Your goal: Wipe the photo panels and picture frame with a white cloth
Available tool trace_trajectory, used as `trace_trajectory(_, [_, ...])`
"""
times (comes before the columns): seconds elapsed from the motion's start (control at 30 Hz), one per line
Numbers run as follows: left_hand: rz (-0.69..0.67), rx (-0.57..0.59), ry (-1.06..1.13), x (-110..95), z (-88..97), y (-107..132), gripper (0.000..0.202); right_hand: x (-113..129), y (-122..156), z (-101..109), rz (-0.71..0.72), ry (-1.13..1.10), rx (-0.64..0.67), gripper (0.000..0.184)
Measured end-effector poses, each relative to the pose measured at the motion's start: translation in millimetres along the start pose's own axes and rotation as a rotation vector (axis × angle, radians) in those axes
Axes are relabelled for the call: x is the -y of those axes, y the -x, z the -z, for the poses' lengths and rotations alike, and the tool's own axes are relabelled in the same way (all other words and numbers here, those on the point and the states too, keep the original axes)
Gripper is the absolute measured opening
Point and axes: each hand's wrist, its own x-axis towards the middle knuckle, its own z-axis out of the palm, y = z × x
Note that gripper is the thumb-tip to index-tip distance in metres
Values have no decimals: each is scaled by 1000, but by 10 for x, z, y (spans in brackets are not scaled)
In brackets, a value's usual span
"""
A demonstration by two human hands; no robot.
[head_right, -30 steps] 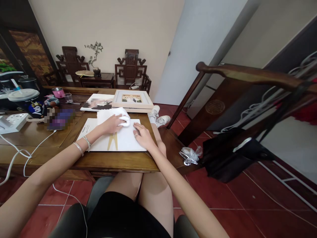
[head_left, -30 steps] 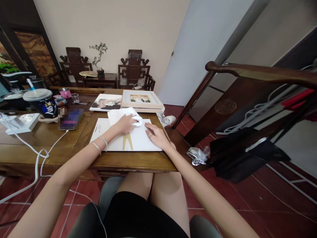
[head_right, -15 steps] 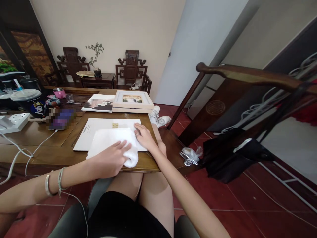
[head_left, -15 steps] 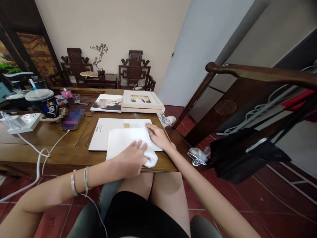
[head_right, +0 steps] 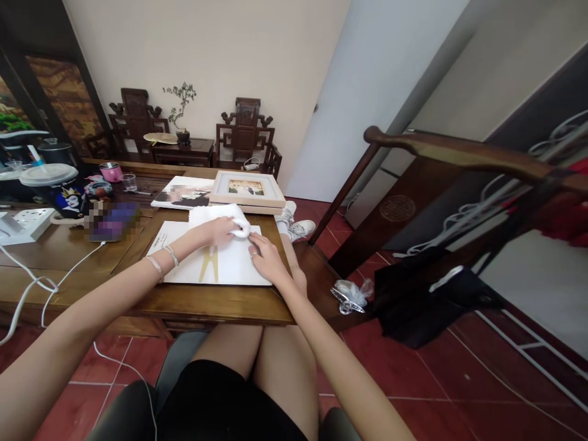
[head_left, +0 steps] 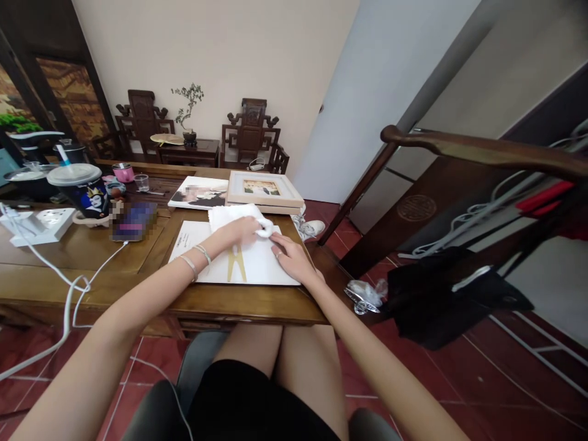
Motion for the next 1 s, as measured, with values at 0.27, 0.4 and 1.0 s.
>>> trace_trajectory(0.27, [-62, 55, -93, -153, -44, 216, 27, -63, -28, -27, 21, -25, -18, 41])
trace_trajectory(0.4, [-130, 61, -164, -595, 61, 631, 31, -41, -40, -18, 4, -25, -1, 43])
trace_trajectory(1.0, [-46, 104, -110, -265, 5, 85, 28, -17, -47, 36, -116, -214, -170, 38])
